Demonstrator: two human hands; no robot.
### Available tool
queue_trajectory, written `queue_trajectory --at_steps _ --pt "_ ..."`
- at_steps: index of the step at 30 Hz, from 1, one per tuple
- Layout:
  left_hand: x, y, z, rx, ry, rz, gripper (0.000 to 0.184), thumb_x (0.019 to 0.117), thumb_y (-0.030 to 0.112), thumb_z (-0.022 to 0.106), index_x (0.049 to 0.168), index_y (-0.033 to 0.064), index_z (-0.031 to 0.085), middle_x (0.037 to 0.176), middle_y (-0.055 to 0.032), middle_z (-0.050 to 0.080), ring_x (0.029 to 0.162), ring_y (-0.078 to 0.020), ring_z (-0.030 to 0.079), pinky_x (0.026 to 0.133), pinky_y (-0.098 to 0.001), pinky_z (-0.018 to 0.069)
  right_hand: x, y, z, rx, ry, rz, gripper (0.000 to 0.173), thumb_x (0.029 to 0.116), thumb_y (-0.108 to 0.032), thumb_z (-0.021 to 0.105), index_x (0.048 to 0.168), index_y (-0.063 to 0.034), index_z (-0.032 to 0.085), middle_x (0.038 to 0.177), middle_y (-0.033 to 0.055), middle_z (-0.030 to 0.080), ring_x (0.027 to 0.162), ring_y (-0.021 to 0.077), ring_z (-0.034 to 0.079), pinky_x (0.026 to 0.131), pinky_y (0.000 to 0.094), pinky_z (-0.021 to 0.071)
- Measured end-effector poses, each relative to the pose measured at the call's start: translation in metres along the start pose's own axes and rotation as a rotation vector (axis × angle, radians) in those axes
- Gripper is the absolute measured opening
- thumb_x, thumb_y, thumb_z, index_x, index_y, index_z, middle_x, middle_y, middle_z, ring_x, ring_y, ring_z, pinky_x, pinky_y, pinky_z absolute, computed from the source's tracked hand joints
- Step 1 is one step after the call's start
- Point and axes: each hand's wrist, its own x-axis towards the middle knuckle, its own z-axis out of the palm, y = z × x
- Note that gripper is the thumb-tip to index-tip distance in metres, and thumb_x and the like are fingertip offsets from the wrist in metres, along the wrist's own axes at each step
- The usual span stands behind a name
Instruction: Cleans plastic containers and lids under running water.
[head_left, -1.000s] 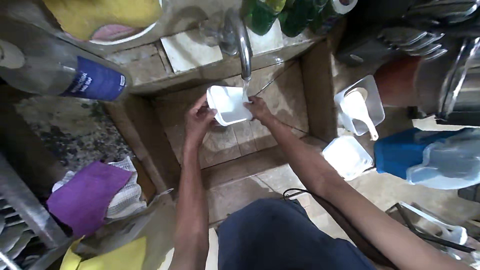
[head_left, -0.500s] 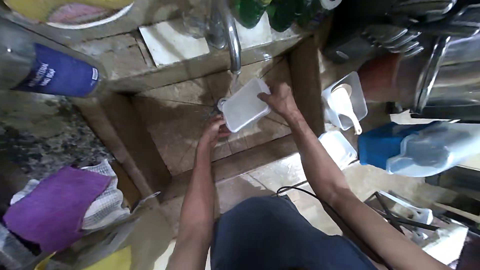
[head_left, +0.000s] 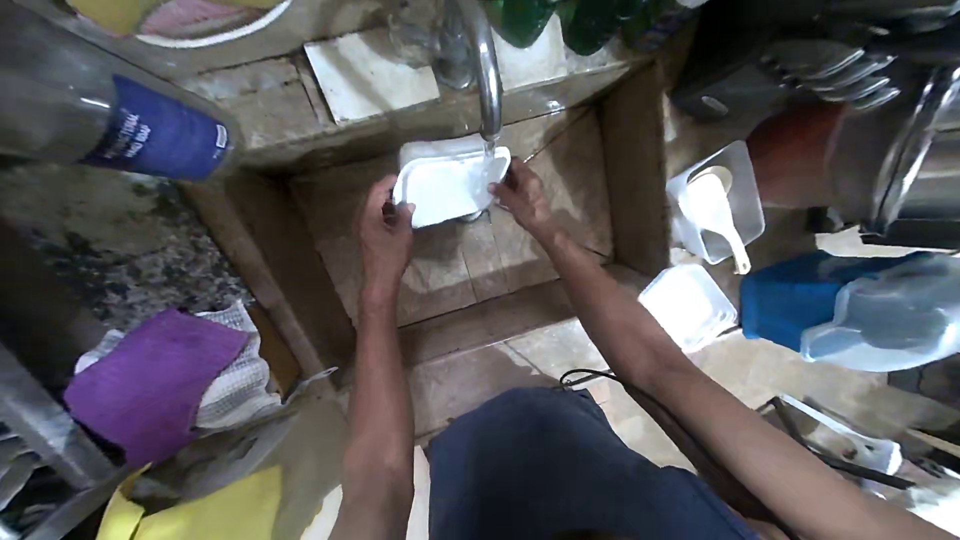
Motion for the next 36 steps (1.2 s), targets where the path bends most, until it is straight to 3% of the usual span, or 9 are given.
queue_trajectory --at_steps 6,10,15,19,20,23,28,32,36 --pt "-0.019 0.036 -0.036 0.188 -0.035 0.127 0.044 0.0987 0.025 0.068 0.140 0.0122 0.062 0.121 -0.0152 0.067 0.089 -0.0203 0.068 0.075 -0.0378 0.0596 -0.012 -0.005 0.063 0.241 -0.202 0.155 0.037 0.1031 -0.016 0.060 0.136 0.0006 0.059 0.112 0.0173 0.070 0.091 0.0220 0.071 0.080 0.0409 0.0617" --pt "-0.009 0.047 -0.024 0.019 -0.046 -0.144 0.046 0.0990 0.031 0.068 0.140 0.0103 0.061 0.108 -0.0121 0.069 0.079 -0.0182 0.070 0.068 -0.0394 0.0628 -0.024 -0.007 0.046 0.176 -0.267 0.361 0.036 0.1062 -0.033 0.056 0.130 -0.0084 0.066 0.113 0.0147 0.069 0.085 0.0226 0.067 0.067 0.0412 0.0571" --pt "0.017 0.019 0.032 -0.218 -0.013 -0.315 0.057 0.0948 0.039 0.071 0.130 -0.0027 0.054 0.119 -0.0174 0.063 0.104 -0.0209 0.064 0.093 -0.0394 0.0541 -0.035 0.000 -0.025 0.207 -0.242 0.654 0.029 0.1019 -0.030 0.062 0.123 -0.0099 0.065 0.077 0.0015 0.057 0.048 0.0062 0.042 0.042 0.0218 0.0371" --pt "0.011 -0.015 0.086 -0.504 -0.182 -0.096 0.090 0.0931 0.049 0.064 0.163 0.0139 0.020 0.162 -0.0091 0.037 0.138 -0.0181 0.048 0.102 -0.0380 0.0518 -0.031 0.000 -0.062 0.104 -0.231 0.797 0.019 0.0988 -0.029 0.062 0.108 -0.0123 0.065 0.071 -0.0018 0.053 0.046 0.0060 0.038 0.042 0.0231 0.0354" --pt "0.011 -0.021 0.095 -0.532 -0.229 -0.068 0.086 0.0913 0.046 0.067 0.161 0.0137 0.028 0.161 -0.0089 0.039 0.140 -0.0177 0.047 0.108 -0.0386 0.0486 -0.029 0.004 -0.070 0.121 -0.213 0.802 0.022 0.0979 -0.029 0.063 0.113 -0.0135 0.065 0.076 -0.0006 0.054 0.049 0.0071 0.039 0.044 0.0242 0.0359" --pt "0.013 -0.021 0.111 -0.673 -0.236 -0.382 0.056 0.1005 0.045 0.059 0.146 0.0141 0.050 0.132 -0.0141 0.061 0.110 -0.0250 0.066 0.088 -0.0456 0.0594 -0.029 0.007 -0.085 0.287 -0.142 0.782 0.035 0.1012 -0.047 0.058 0.120 -0.0180 0.063 0.069 -0.0029 0.052 0.047 0.0068 0.042 0.042 0.0231 0.0401" --pt "0.034 -0.004 0.118 -0.757 -0.368 -0.724 0.087 0.0927 0.085 0.023 0.161 0.0309 0.031 0.151 -0.0139 0.052 0.129 -0.0356 0.059 0.097 -0.0598 0.0550 -0.028 -0.002 -0.092 0.324 -0.007 0.588 0.067 0.1024 -0.068 0.038 0.104 -0.0070 0.065 0.070 0.0007 0.061 0.058 0.0135 0.058 0.058 0.0326 0.0545" --pt "0.040 -0.003 0.124 -0.654 -0.360 -0.710 0.079 0.0995 0.075 0.032 0.155 0.0195 0.041 0.138 -0.0208 0.060 0.113 -0.0378 0.068 0.088 -0.0579 0.0597 -0.025 0.015 -0.094 0.206 0.116 0.539 0.059 0.1048 -0.061 0.042 0.107 -0.0073 0.067 0.065 -0.0002 0.057 0.054 0.0125 0.056 0.056 0.0320 0.0534" --pt "0.033 -0.003 0.112 -0.526 -0.388 -0.591 0.058 0.1084 0.055 0.038 0.142 0.0103 0.053 0.110 -0.0218 0.071 0.072 -0.0304 0.075 0.064 -0.0438 0.0653 -0.023 0.022 -0.084 -0.032 0.183 0.617 0.061 0.1078 -0.057 0.037 0.113 -0.0057 0.069 0.083 0.0095 0.063 0.068 0.0200 0.061 0.066 0.0418 0.0549"
